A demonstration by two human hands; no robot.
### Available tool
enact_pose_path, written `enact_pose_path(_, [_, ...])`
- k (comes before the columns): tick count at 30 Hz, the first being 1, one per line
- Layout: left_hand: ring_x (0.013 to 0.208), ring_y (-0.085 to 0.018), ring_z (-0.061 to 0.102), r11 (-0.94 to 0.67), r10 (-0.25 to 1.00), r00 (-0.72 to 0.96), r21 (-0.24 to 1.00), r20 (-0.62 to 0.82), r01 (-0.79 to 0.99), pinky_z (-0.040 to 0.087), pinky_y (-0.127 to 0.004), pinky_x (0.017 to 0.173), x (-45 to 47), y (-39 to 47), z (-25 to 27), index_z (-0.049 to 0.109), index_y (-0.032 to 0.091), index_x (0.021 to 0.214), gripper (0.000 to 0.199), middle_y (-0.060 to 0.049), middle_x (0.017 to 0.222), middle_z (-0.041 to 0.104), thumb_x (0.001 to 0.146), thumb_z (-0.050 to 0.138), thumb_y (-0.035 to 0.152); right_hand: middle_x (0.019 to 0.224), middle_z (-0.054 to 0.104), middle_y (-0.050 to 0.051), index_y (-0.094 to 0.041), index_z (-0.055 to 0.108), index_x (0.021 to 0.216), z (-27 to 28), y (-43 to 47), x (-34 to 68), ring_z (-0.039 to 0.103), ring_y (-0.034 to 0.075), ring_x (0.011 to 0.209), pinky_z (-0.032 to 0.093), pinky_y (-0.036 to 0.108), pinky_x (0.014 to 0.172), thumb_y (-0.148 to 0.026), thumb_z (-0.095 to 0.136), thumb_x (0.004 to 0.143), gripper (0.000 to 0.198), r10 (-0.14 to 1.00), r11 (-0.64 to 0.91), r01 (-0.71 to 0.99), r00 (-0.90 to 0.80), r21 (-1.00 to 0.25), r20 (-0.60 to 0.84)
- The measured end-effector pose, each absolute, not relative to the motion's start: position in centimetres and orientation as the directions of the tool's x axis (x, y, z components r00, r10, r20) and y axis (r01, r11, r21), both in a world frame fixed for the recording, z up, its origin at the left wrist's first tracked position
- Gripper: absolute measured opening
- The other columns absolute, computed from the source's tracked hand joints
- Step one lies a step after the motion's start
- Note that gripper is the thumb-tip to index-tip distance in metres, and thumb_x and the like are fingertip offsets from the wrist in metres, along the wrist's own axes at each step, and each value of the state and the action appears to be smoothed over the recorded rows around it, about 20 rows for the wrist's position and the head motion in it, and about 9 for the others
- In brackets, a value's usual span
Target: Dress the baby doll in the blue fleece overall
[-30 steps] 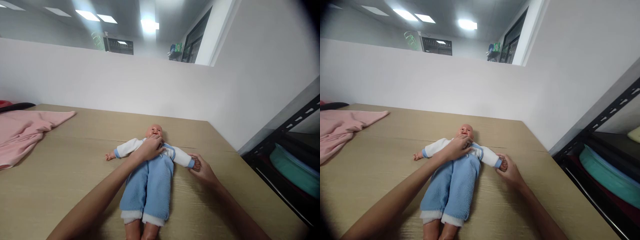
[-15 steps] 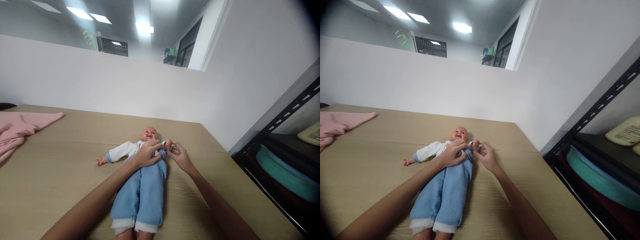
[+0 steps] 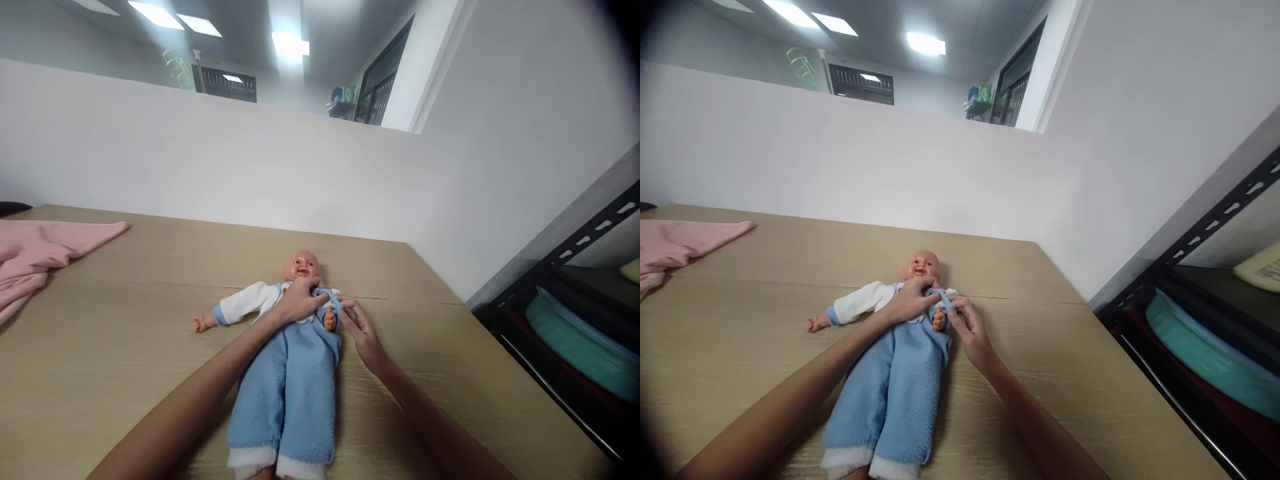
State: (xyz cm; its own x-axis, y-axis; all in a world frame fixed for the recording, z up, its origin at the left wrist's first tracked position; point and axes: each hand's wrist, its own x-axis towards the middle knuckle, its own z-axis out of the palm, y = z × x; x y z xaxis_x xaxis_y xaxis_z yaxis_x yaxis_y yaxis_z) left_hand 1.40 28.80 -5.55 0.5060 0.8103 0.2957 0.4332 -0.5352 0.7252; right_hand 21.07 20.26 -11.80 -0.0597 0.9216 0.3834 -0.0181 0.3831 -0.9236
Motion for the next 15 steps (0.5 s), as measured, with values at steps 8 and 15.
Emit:
enact_pose_path(8, [0.072,-0.019,0.057,-0.545,0.792,0.581,0.646,0.188,0.535,0.032,-0.031,0.066,1.4,28.2,-5.1,0.063,0.020,0.081,0.039,-0.001,0.078,0.066,0.095,0.061,0.057,0.093,0.071,0.003,-0.025,0.067,0.099,-13.9,22.4,21.0,0.066,0.024,0.090,0.058,0.037,0.083,-0.063,0.070,0.088,0.039,0.997,0.075,-0.379,0.045,-0.922,0.063])
enact_pose_path(15, [0.082,-0.020,0.060,-0.541,0.796,0.557,0.688,0.235,0.483,0.038,-0.031,0.071,1.1,28.3,-5.8,0.067,0.020,0.105,0.034,-0.002,0.090,0.069,0.098,0.059,0.052,0.099,0.069,-0.002,-0.028,0.065,0.090,-15.6,23.2,22.1,0.064,0.016,0.099,0.053,0.026,0.093,-0.057,0.090,0.077,0.040,0.973,0.196,-0.233,0.165,-0.953,0.160])
